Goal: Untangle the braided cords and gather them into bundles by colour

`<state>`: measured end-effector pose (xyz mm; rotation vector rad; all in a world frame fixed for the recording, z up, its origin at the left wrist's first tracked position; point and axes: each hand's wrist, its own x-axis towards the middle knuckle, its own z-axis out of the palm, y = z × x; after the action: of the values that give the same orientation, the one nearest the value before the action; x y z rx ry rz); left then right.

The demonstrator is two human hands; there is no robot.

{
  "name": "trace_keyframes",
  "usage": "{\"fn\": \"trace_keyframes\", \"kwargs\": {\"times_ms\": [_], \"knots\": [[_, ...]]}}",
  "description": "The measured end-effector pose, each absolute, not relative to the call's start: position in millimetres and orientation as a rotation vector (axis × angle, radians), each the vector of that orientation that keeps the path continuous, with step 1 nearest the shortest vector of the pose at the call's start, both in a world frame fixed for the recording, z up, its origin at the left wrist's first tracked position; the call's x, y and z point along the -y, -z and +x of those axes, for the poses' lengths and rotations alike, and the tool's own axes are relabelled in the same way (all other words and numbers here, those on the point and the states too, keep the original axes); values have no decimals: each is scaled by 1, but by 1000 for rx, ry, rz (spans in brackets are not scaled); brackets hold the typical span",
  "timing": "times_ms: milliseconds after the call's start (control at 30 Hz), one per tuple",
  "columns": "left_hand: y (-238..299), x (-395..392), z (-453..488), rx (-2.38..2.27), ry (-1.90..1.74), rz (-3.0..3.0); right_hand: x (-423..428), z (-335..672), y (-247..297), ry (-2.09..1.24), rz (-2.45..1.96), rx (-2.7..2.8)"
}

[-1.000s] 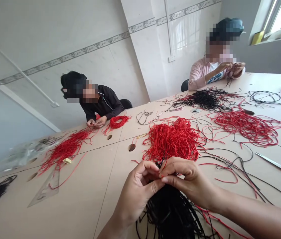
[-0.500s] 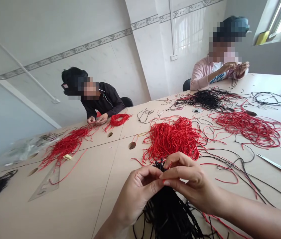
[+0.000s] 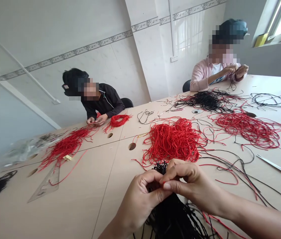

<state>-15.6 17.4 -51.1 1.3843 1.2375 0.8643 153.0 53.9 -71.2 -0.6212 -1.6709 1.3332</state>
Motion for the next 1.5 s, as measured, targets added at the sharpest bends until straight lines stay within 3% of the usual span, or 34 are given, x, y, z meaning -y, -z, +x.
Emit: {"fn": "trace_keyframes", "kwargs": {"times_ms": [233,467,567,733,867,1033,1167,1333,1500], "knots": [[53,-20,-18,-1125,-985,1226,-53,153,72,-1270,-614,1647],[53,-27,-20,-1083,-1013,899,-49,155,74,-731,-521,1944],[55,-26,-21,-1092,-1051,947,-49,158,71,-834,-481,1956],[55,-22,-21,-1148,-1279,1842,-59,156,69,-1389,-708,1690],[56,-22,-22,-1008,-1417,2614,-65,155,73,-1460,-744,1817],[60,-21,-25,-982,-1413,2775,-65,160,71,-1403,-753,1916],[60,-21,-27,-1001,-1387,2732,-61,163,64,-1165,-785,2008],[59,-23,-28,-950,-1278,2573,-62,163,69,-527,-875,2260],[65,-26,-28,-972,-1248,2333,-74,162,78,-380,-982,2370]]}}
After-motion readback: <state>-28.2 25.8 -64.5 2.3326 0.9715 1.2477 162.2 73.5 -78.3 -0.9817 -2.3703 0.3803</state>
